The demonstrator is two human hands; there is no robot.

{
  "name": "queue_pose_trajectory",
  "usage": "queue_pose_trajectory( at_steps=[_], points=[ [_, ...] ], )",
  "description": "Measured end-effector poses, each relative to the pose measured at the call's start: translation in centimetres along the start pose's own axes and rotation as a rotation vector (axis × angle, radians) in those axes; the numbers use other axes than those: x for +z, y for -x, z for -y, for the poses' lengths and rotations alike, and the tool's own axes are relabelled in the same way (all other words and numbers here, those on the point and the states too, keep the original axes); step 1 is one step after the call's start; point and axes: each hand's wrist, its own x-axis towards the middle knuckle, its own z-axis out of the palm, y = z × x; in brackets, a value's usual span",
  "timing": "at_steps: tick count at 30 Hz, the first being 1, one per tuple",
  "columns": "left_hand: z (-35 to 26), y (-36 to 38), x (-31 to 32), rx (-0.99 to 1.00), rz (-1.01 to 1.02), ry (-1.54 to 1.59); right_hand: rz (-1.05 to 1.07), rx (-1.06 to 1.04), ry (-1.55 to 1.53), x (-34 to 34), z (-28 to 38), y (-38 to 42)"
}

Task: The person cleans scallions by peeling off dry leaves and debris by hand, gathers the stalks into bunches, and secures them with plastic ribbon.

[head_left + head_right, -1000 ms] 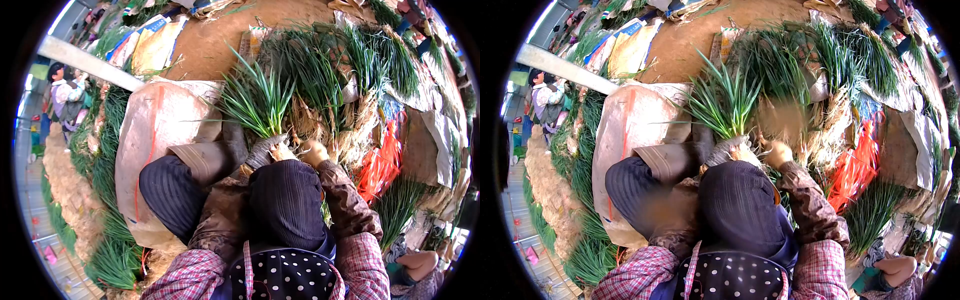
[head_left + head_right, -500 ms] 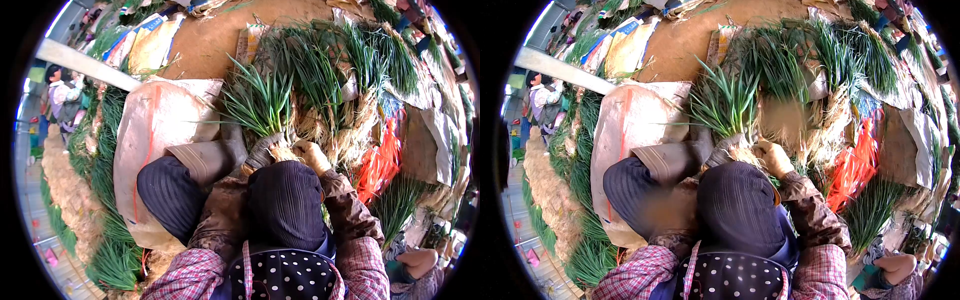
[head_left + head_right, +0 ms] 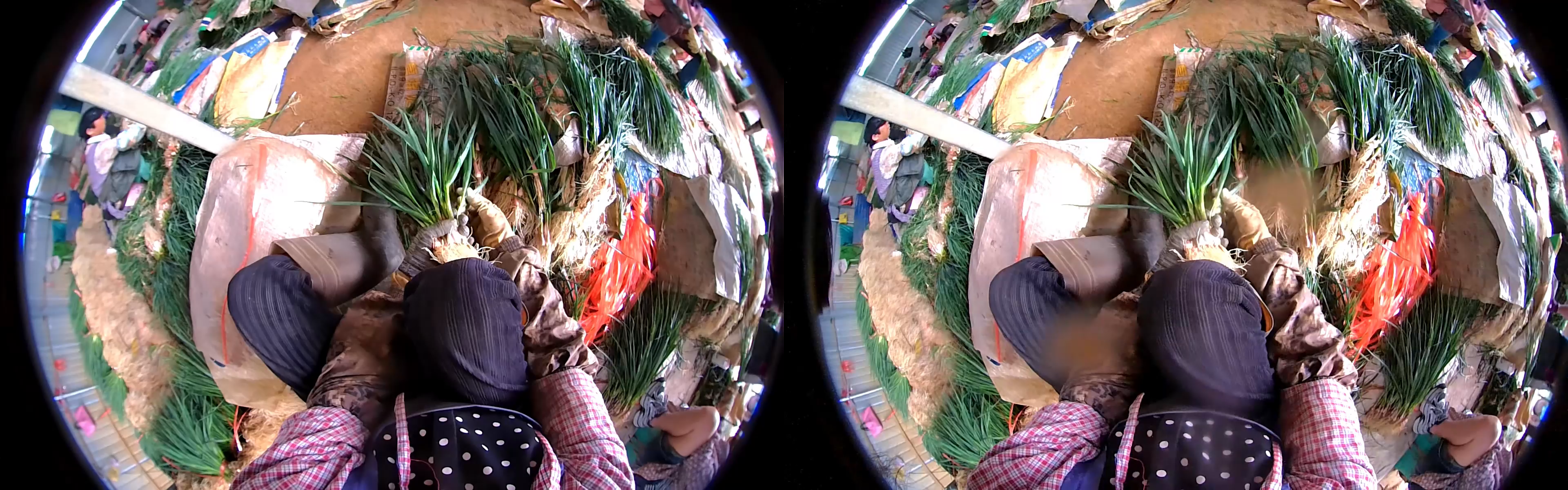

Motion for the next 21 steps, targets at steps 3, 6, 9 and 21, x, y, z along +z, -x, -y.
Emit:
queue_pose_trajectory(
  at_steps=[3, 6, 9, 21],
  points=[
    [-0.1, -0.2, -0.4, 0.021, 0.025, 0.006, -0.404, 0.015, 0.260, -1.0, -1.2, -0.6],
    [-0.8, -0.7, -1.0, 0.055, 0.059, 0.013, -0.208, -0.186, 1.473, -7.5, -3.8, -0.9],
    [-1.6, -0.5, -1.2, 0.077, 0.083, 0.027, 0.268, 0.067, 1.545, -8.4, -4.6, 0.7],
    [-1.1, -3.1, -4.1, 0.182, 0.016, 0.028, -0.570, -0.477, 1.671, 0.0, 2.4, -1.4]
  ],
)
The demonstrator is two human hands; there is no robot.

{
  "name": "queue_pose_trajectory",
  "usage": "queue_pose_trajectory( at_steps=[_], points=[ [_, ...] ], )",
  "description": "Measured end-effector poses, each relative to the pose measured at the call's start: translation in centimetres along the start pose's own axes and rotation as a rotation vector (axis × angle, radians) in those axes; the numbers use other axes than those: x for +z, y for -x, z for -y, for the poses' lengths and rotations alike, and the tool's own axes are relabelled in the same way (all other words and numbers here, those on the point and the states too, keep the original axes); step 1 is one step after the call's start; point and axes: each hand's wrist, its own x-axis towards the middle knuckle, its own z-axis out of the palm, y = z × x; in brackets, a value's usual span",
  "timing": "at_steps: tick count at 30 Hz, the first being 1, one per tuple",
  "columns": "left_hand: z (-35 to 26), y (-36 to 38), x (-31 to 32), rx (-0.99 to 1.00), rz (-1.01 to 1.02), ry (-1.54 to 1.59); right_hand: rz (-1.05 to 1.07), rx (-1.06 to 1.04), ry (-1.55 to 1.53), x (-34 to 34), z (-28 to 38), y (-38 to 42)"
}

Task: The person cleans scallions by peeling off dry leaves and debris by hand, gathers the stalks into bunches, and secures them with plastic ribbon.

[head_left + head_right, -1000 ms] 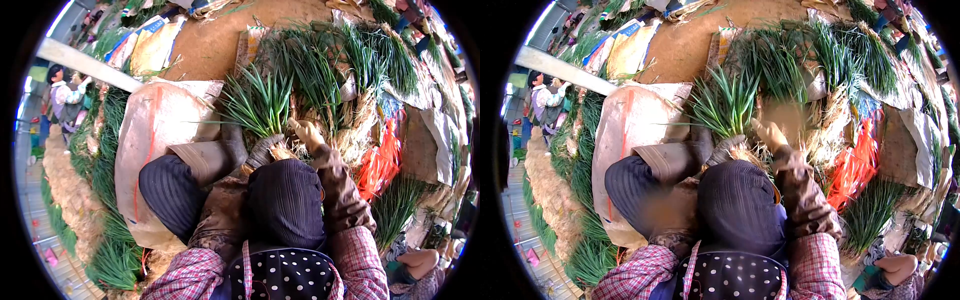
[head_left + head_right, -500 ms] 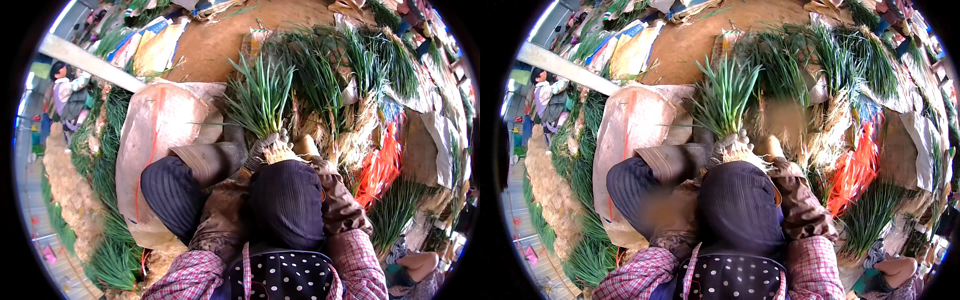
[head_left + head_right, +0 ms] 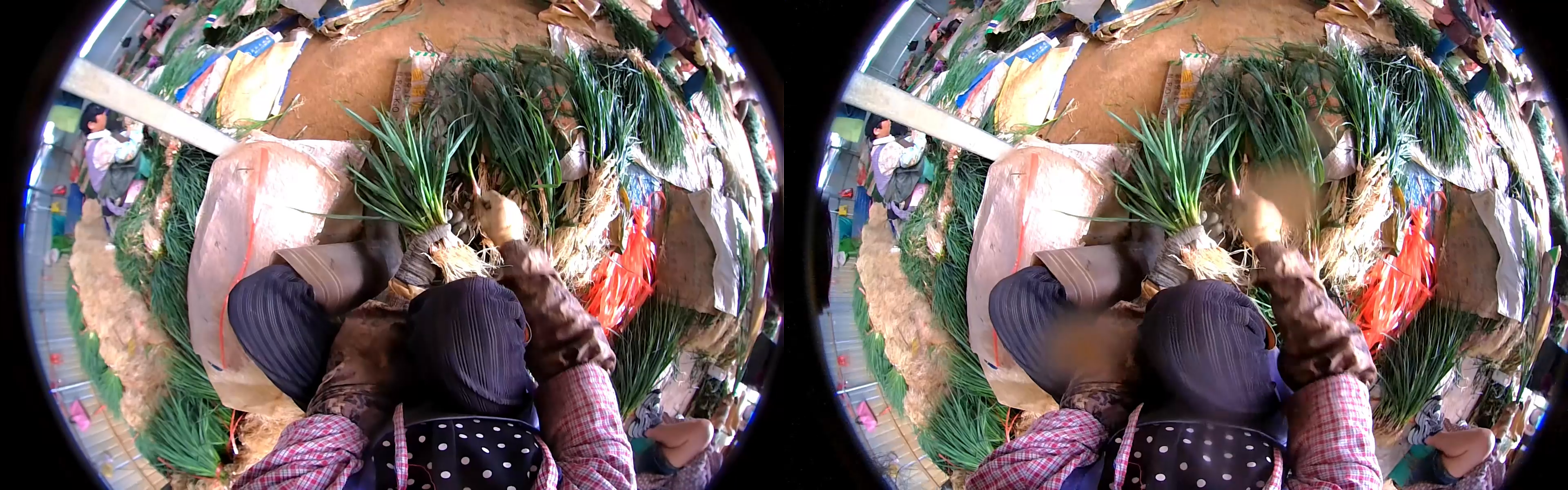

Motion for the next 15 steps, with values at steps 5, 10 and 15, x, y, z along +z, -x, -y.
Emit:
queue_pose_trajectory(
  at_steps=[5, 10, 15],
  points=[
    [0.4, 1.0, 1.0, -0.123, 0.037, 0.162, 0.110, -0.466, -0.498, 2.1, -3.9, 7.4],
    [1.6, -0.6, -1.1, -0.024, 0.067, 0.065, 0.446, 0.290, -0.657, -4.5, 1.5, 5.2],
    [2.2, -3.0, -4.5, -0.023, 0.122, 0.026, 0.706, 0.479, -0.958, 4.8, -0.8, -0.8]
  ],
)
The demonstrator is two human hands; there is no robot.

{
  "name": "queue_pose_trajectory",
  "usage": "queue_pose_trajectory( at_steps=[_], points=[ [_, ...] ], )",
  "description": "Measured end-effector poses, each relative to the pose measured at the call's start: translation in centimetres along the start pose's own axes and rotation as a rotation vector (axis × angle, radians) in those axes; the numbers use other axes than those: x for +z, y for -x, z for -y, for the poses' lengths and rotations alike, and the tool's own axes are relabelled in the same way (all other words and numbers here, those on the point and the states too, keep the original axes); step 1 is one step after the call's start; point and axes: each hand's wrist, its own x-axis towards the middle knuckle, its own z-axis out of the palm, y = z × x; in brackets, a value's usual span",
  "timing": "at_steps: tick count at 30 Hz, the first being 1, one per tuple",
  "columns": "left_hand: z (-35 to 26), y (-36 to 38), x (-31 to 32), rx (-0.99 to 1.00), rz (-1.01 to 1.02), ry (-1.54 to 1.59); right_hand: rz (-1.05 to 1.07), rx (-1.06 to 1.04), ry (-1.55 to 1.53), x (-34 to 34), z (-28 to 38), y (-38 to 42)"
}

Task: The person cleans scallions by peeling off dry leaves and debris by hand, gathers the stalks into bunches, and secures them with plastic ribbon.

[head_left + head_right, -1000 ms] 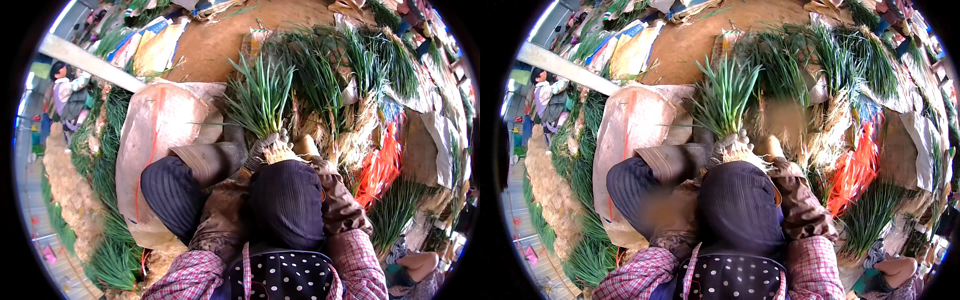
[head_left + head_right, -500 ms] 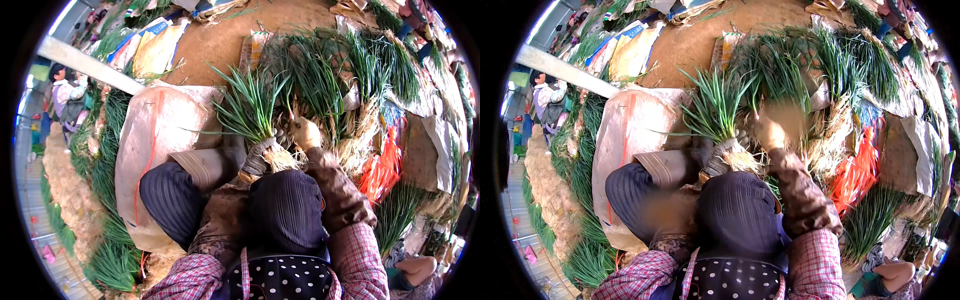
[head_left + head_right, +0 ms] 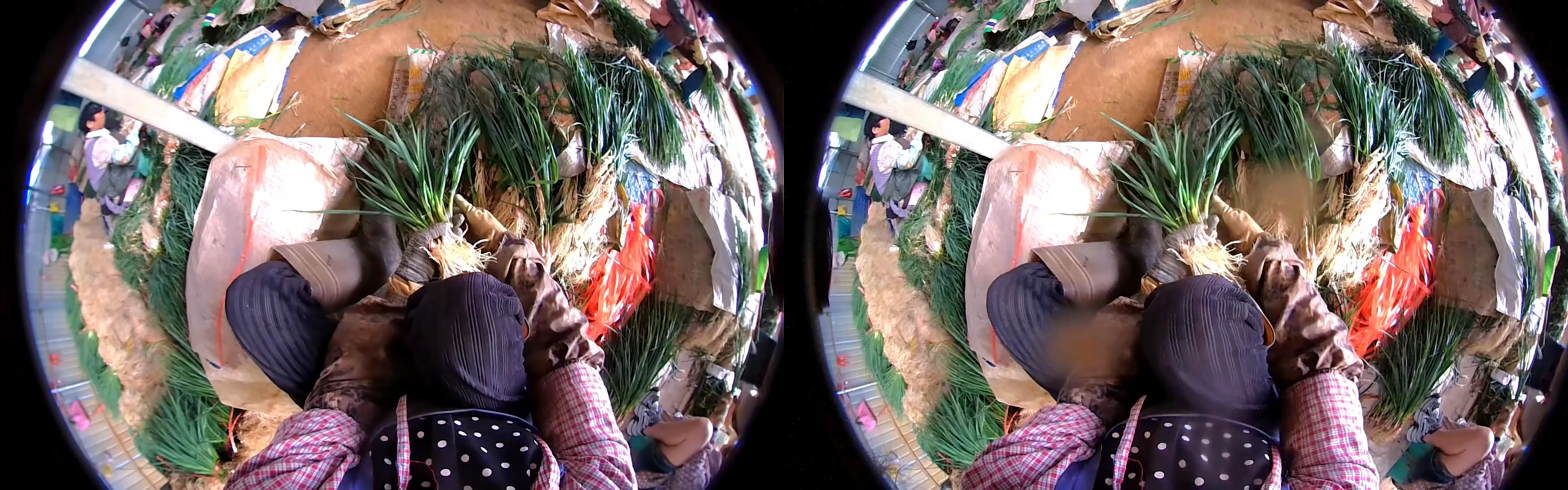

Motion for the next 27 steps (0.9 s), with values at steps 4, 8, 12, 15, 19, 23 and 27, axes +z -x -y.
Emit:
queue_pose_trajectory(
  at_steps=[4, 8, 12, 15, 19, 23, 27],
  points=[
    [-1.2, 2.2, 3.7, 0.006, -0.007, 0.041, 0.158, -0.326, -0.217, 1.3, 0.6, 0.9],
    [-1.0, 3.3, 5.5, -0.044, -0.152, -0.041, -0.215, -0.140, -0.459, 2.1, 1.5, 1.7],
    [-1.7, 4.2, 6.3, -0.168, -0.326, -0.191, -0.171, -0.195, -0.639, 0.5, 0.5, 1.9],
    [-1.2, 4.3, 6.4, -0.198, -0.369, -0.231, -0.447, -0.306, -0.256, 1.5, 1.5, 1.5],
    [-1.7, 4.3, 6.3, -0.115, -0.222, -0.221, -0.203, -0.215, -0.547, 1.6, 0.7, 2.1],
    [0.6, 1.7, 3.1, -0.017, -0.125, -0.001, 0.066, 0.030, -1.005, -0.1, -3.6, -0.7],
    [-1.0, 5.0, 6.7, -0.137, -0.189, -0.058, -0.353, -0.388, 0.129, 0.9, -5.5, 2.2]
  ],
)
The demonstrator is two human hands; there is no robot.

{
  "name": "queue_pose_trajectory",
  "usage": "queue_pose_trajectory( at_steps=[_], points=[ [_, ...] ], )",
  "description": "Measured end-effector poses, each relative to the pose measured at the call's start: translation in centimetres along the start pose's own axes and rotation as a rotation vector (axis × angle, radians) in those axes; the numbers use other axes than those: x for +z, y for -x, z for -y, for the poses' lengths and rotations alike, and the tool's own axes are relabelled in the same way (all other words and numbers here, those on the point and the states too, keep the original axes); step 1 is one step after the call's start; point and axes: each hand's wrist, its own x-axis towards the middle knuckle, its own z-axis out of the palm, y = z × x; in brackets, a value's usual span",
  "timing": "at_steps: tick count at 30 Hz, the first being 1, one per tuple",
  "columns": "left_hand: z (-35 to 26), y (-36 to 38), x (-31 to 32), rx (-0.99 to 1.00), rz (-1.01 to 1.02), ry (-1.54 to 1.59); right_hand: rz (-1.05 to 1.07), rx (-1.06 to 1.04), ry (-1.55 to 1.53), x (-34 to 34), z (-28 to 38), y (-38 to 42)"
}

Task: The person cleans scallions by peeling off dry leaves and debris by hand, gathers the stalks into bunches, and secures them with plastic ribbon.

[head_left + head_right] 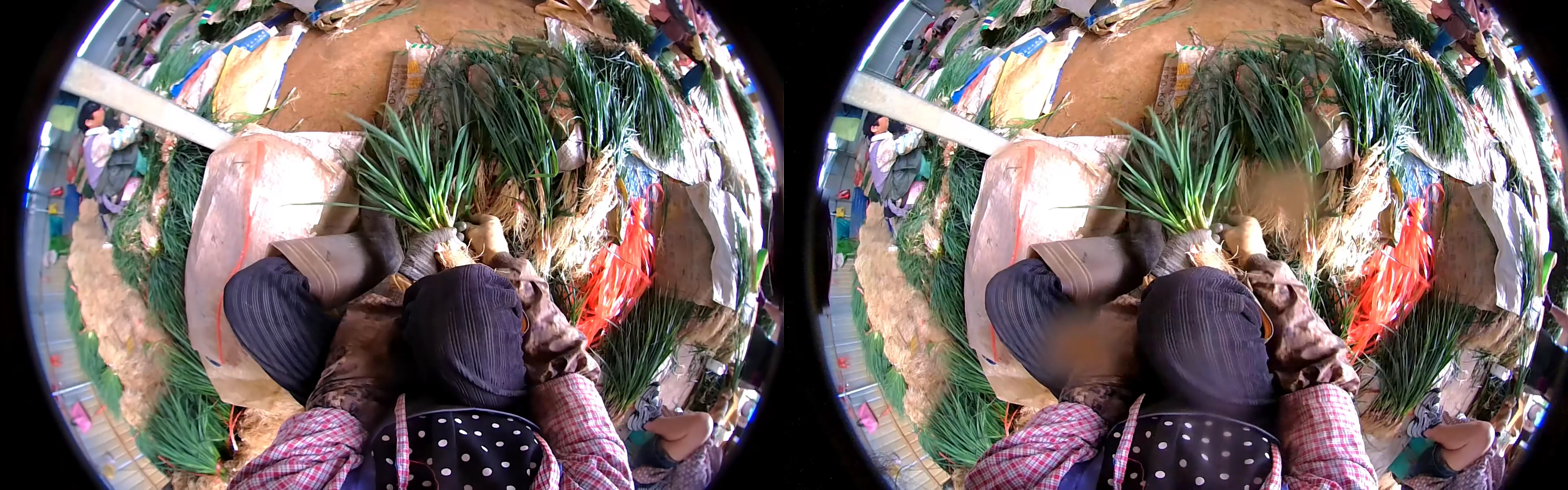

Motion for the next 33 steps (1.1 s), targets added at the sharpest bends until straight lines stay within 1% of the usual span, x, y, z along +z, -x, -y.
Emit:
queue_pose_trajectory(
  at_steps=[1, 2, 3, 4, 6, 8, 10, 11, 12, 13, 14, 15, 16, 17, 18, 19, 20, 21, 22, 23, 24, 25, 26, 27, 28, 30, 31, 33],
  points=[
    [-0.1, 0.1, -0.1, -0.049, 0.005, 0.007, -0.099, -0.113, 0.318, -1.3, 0.2, 0.7],
    [-0.3, 0.2, -0.2, -0.099, 0.011, 0.012, -0.161, -0.066, 0.486, -2.2, 3.4, 2.8],
    [-0.8, 0.2, -0.2, -0.130, 0.075, 0.026, -0.198, -0.057, 0.615, -3.0, 2.6, 3.7],
    [-1.4, 0.3, 0.3, -0.086, 0.085, 0.017, -0.238, -0.048, 0.744, -4.4, 1.5, 4.6],
    [-2.0, 0.8, 1.0, 0.018, 0.096, 0.015, -0.118, -0.072, 0.884, -7.5, -1.9, 7.5],
    [-2.6, 0.9, 0.7, 0.022, 0.100, 0.005, 0.226, 0.090, 1.092, -10.5, -7.6, 10.3],
    [-2.5, 0.5, 0.3, -0.018, 0.102, -0.011, 0.515, 0.250, 1.324, -12.5, -10.9, 14.0],
    [-2.3, 0.3, 0.1, -0.042, 0.102, -0.016, 0.531, 0.246, 1.390, -12.1, -8.6, 14.4],
    [-1.8, 0.0, -0.1, -0.064, 0.100, -0.020, 0.547, 0.243, 1.455, -10.8, -3.4, 14.7],
    [-1.4, -0.1, 0.0, -0.075, 0.084, -0.024, 0.560, 0.236, 1.521, -10.2, -0.2, 13.9],
    [-1.0, -0.3, -0.1, -0.081, 0.059, -0.029, 0.387, 0.113, 1.313, -10.2, -0.4, 12.1],
    [-0.5, -0.4, -0.2, -0.086, 0.031, -0.033, 0.087, -0.174, 0.925, -9.8, 0.7, 11.2],
    [-0.2, -0.6, -0.3, -0.084, 0.003, -0.040, -0.068, -0.175, 0.780, -8.3, 1.1, 9.1],
    [0.0, -0.7, -0.4, -0.075, 0.005, -0.040, -0.078, -0.084, 0.802, -6.9, 1.7, 7.0],
    [0.1, -0.9, -0.4, -0.067, -0.003, -0.040, -0.088, -0.106, 0.882, -5.8, 4.1, 6.4],
    [0.2, -1.1, -0.6, -0.043, 0.039, -0.029, -0.018, -0.015, 0.869, -5.1, 3.7, 4.7],
    [0.3, -1.3, -0.8, -0.020, 0.081, -0.017, 0.110, 0.038, 0.801, -4.9, 0.9, 2.3],
    [0.3, -1.4, -0.9, 0.005, 0.124, -0.004, 0.105, -0.055, 0.665, -4.6, -1.6, 1.1],
    [0.1, -1.4, -0.6, 0.006, 0.072, -0.042, 0.100, -0.145, 0.528, -4.3, -2.8, 0.4],
    [-0.2, -1.0, -0.2, 0.007, 0.018, -0.075, 0.148, 0.052, 0.138, -4.1, -0.1, 1.8],
    [-0.3, -0.4, 0.4, 0.007, -0.042, -0.103, 0.076, -0.071, 0.408, -3.3, 1.0, 3.1],
    [-1.5, 0.3, 1.5, -0.155, -0.014, -0.128, 0.138, -0.225, 0.348, -3.5, 0.3, 4.1],
    [0.7, -2.5, -2.6, -0.067, 0.210, -0.040, 0.195, -0.379, 0.288, -3.9, -0.4, 5.1],
    [0.8, -2.3, -2.2, -0.056, 0.211, -0.012, 0.249, -0.249, 0.341, -3.8, 1.5, 6.9],
    [0.7, -2.1, -1.9, -0.047, 0.181, -0.007, 0.382, -0.244, 0.235, -4.3, 2.5, 7.3],
    [0.6, -1.7, -1.4, -0.028, 0.131, -0.013, 0.562, 0.043, 0.022, -5.2, 4.0, 7.3],
    [0.5, -1.7, -1.2, -0.019, 0.122, -0.019, 0.616, 0.012, 0.203, -6.1, 4.0, 6.0],
    [0.3, -2.0, -1.3, -0.001, 0.116, -0.024, 0.566, 0.023, 0.104, -5.7, 5.5, 4.7]
  ],
)
